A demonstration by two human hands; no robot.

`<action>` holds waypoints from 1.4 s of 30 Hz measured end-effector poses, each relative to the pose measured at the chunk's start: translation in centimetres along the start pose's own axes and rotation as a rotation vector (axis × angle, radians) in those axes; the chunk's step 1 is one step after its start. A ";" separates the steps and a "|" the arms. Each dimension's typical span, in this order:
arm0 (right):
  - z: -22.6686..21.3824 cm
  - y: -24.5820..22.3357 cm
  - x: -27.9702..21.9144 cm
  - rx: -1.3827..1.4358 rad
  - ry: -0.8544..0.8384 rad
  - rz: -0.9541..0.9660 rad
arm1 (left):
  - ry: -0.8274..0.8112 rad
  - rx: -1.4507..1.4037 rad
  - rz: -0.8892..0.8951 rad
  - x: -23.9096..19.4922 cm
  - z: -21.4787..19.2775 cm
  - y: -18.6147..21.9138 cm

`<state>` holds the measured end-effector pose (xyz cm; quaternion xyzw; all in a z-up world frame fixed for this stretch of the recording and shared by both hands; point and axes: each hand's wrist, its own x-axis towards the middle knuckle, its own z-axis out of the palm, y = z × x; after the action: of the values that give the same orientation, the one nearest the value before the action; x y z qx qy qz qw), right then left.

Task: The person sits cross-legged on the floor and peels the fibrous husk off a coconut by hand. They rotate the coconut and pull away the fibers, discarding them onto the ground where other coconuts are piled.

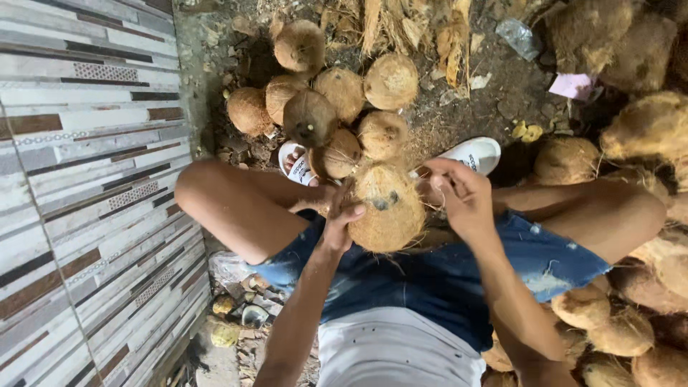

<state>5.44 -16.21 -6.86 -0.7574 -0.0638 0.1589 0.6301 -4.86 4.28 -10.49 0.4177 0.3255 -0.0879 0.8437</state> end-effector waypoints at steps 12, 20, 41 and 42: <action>3.6 -7.4 -4.3 -0.328 0.350 -0.345 | 0.009 0.307 -0.002 -2.4 2.1 -1.3; 4.3 -6.4 -4.1 -0.167 0.542 -0.427 | -0.066 0.426 0.028 -2.4 1.0 -3.2; 4.7 -7.8 -3.0 -0.126 0.431 -0.371 | 0.005 0.499 0.048 -2.2 2.8 0.0; 4.6 -7.3 -2.8 -0.127 0.430 -0.366 | 0.007 0.498 0.043 -2.3 2.8 -0.3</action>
<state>2.08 -11.27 -0.06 -0.7876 -0.0745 -0.1260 0.5986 -5.43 1.66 -8.05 0.6200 0.2876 -0.1461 0.7152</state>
